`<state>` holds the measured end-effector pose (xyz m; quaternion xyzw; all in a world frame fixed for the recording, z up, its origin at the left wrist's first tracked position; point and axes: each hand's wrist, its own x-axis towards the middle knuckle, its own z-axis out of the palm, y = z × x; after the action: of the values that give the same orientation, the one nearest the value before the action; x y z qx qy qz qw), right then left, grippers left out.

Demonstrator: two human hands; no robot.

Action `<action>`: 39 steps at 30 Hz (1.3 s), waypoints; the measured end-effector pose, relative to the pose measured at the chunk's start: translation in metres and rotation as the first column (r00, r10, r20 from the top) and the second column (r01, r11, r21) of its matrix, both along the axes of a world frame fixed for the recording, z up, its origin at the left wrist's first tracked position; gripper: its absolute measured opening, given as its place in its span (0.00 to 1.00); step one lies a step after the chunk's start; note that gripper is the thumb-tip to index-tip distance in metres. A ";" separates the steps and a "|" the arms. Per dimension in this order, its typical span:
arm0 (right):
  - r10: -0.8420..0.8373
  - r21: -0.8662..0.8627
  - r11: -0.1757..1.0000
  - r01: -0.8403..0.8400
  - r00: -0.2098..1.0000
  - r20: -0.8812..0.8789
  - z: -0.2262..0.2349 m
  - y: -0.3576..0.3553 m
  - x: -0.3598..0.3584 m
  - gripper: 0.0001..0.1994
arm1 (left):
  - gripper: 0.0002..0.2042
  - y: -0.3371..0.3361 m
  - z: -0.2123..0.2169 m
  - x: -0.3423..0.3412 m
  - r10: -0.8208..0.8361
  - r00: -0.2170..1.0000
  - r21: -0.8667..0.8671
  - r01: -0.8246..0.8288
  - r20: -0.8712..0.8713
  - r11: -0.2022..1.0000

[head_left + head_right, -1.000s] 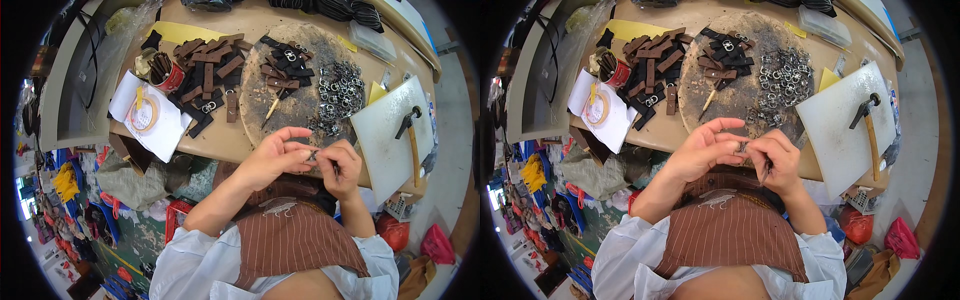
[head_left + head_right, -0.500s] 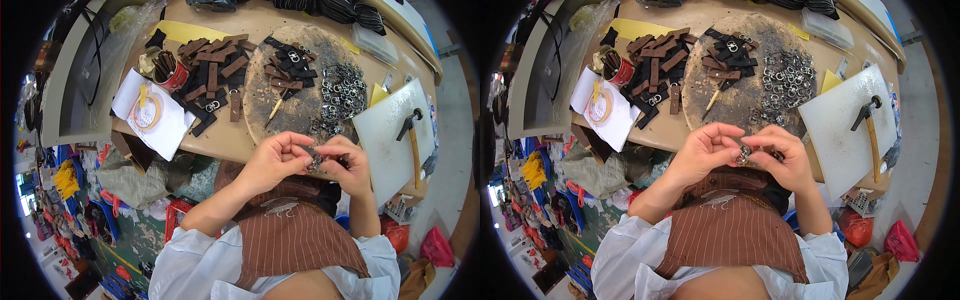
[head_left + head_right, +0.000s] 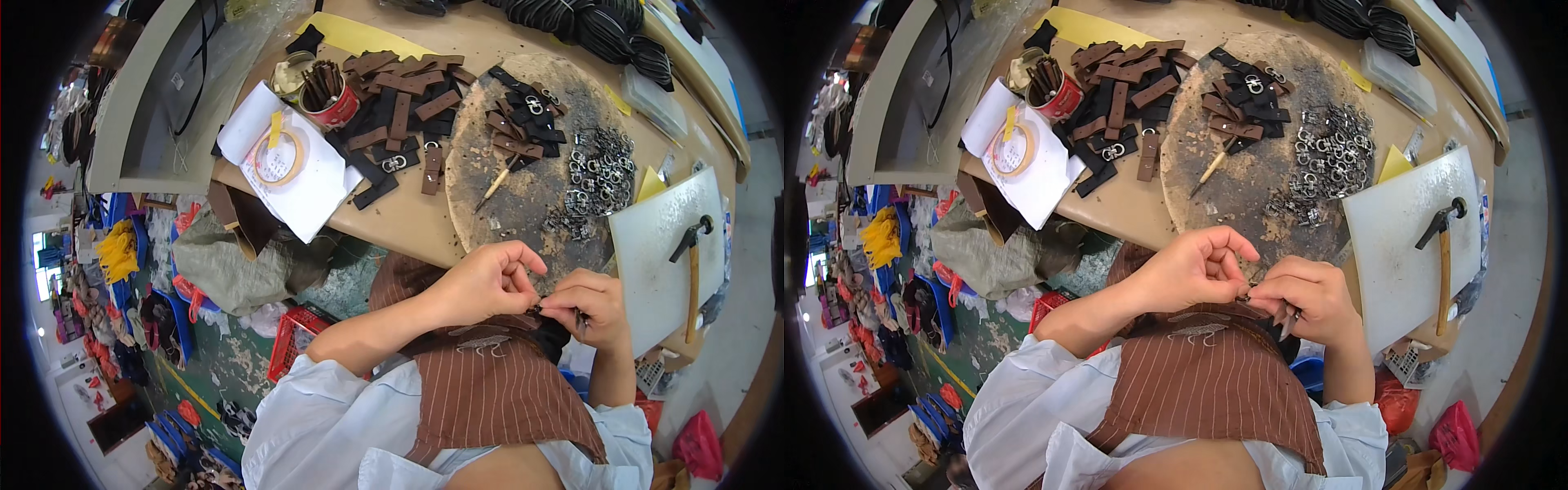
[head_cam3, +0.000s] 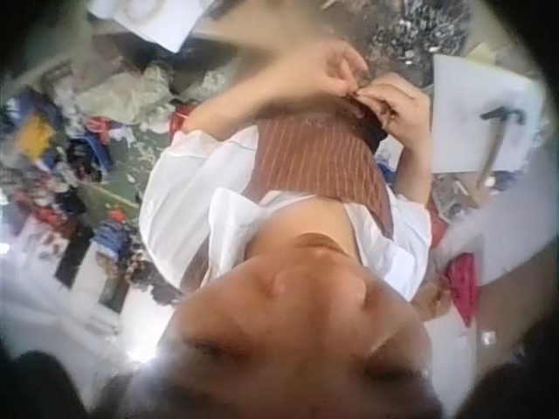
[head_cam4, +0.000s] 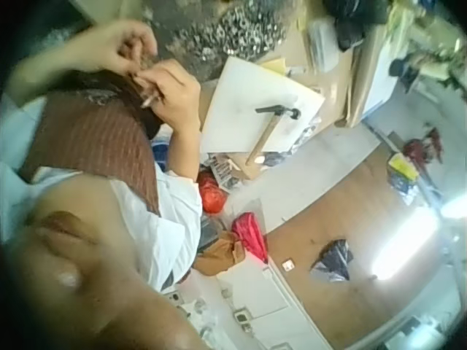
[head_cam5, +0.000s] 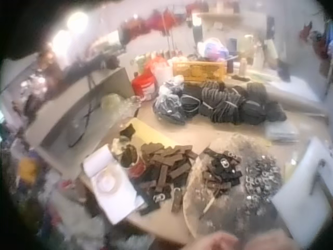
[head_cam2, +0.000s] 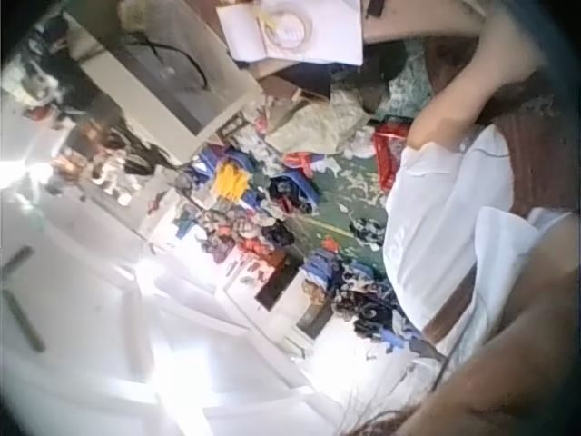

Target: The person assembles small keychains by attaching metal rings to short leather straps. They repeatedly pick up a strap and a ring, thread the ring through the strap, and use pliers to close the ring. The finished keychains are placed on a wooden board on the table.

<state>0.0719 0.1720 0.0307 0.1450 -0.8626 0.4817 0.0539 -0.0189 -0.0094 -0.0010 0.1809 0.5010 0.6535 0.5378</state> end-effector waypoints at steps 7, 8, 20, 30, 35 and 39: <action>-0.328 -0.268 0.904 0.333 0.942 0.068 -0.028 0.000 0.008 0.03 | 0.08 0.006 -0.008 -0.039 0.112 0.947 -0.012 -0.122 -0.300 0.993; -0.378 -0.369 0.840 0.397 0.917 0.128 -0.031 0.002 0.011 0.03 | 0.07 0.007 -0.005 -0.061 0.199 0.843 -0.061 -0.263 -0.500 0.963; -0.156 -0.652 0.476 0.590 0.786 0.598 -0.035 -0.002 0.005 0.08 | 0.11 0.007 -0.016 -0.150 0.066 0.063 0.004 -0.686 -0.996 0.728; -0.192 -0.652 0.697 0.297 0.954 0.229 0.017 -0.011 0.005 0.15 | 0.13 0.022 0.021 -0.022 0.370 0.929 0.062 -0.368 -0.024 0.928; -0.252 -0.553 0.779 0.295 0.955 0.155 0.008 -0.006 -0.002 0.09 | 0.14 0.018 0.035 -0.009 0.316 0.948 0.079 -0.312 -0.044 0.947; -0.275 -0.528 0.801 0.282 0.957 0.093 0.008 -0.006 -0.002 0.09 | 0.14 0.018 0.037 -0.004 0.333 0.942 0.078 -0.328 -0.048 0.941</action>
<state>0.0695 0.1655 0.0383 -0.0071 -0.7057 0.6908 0.1573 -0.0229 0.0084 0.0356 0.1323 0.5176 0.7455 0.3985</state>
